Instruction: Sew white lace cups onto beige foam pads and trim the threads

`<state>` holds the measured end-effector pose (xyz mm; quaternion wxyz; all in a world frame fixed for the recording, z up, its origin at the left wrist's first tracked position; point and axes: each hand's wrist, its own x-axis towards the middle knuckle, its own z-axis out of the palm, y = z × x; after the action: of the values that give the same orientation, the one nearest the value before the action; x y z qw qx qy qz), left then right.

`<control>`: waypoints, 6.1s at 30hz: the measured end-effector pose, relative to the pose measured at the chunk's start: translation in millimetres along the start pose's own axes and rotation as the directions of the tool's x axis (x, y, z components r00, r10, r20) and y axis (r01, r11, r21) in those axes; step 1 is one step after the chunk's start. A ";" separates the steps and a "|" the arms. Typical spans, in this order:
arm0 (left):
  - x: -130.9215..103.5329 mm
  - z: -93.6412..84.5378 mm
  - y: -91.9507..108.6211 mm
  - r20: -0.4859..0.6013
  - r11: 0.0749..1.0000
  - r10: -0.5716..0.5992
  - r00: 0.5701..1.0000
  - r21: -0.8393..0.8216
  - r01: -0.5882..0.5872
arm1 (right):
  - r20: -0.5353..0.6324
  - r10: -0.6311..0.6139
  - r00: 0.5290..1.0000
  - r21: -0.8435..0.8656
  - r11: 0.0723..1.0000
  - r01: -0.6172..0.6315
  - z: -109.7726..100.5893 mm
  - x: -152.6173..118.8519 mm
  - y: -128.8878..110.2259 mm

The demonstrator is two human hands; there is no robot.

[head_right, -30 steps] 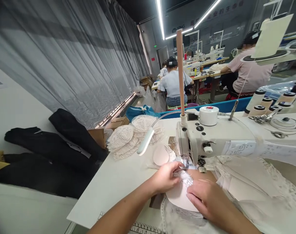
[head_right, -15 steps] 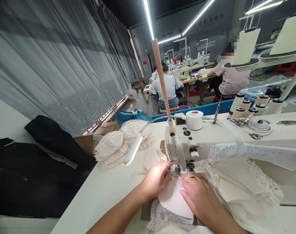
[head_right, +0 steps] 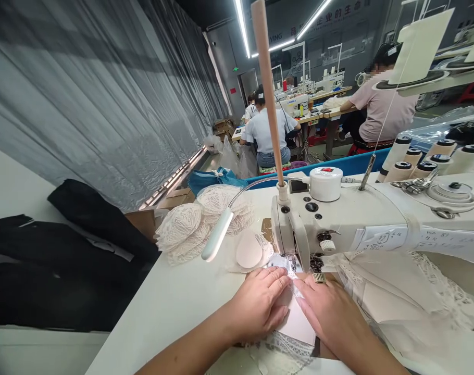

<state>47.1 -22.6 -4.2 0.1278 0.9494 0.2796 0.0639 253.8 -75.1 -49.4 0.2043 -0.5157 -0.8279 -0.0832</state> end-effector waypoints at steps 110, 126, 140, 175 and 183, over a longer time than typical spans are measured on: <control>25.4 7.2 -42.1 -0.155 0.981 0.177 0.972 0.106 -0.162 | -0.066 0.073 0.995 -0.130 0.988 -0.081 14.3 -1.5 2.7; 18.1 0.2 -43.6 -0.114 0.945 0.324 0.939 0.007 -0.326 | 0.080 0.096 0.992 0.096 0.990 -0.103 14.2 -11.2 4.3; 17.8 9.7 -38.0 -0.222 0.987 0.121 0.967 -0.078 -0.141 | 0.241 0.197 0.950 0.087 0.971 -0.223 -27.9 24.6 -14.2; 19.3 -4.4 -42.7 -0.101 0.941 0.330 0.939 -0.036 -0.335 | 0.169 0.063 0.984 0.172 0.981 -0.092 5.3 -1.1 -3.9; 14.2 -0.9 -45.8 -0.043 0.929 0.370 0.928 0.031 -0.369 | 0.124 0.055 0.991 0.142 0.987 -0.073 13.9 -10.5 -4.4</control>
<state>35.2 22.5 -15.4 0.0961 0.9846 0.0995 0.1064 250.4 -80.9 -66.1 0.1943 -0.5298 -0.8255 0.0155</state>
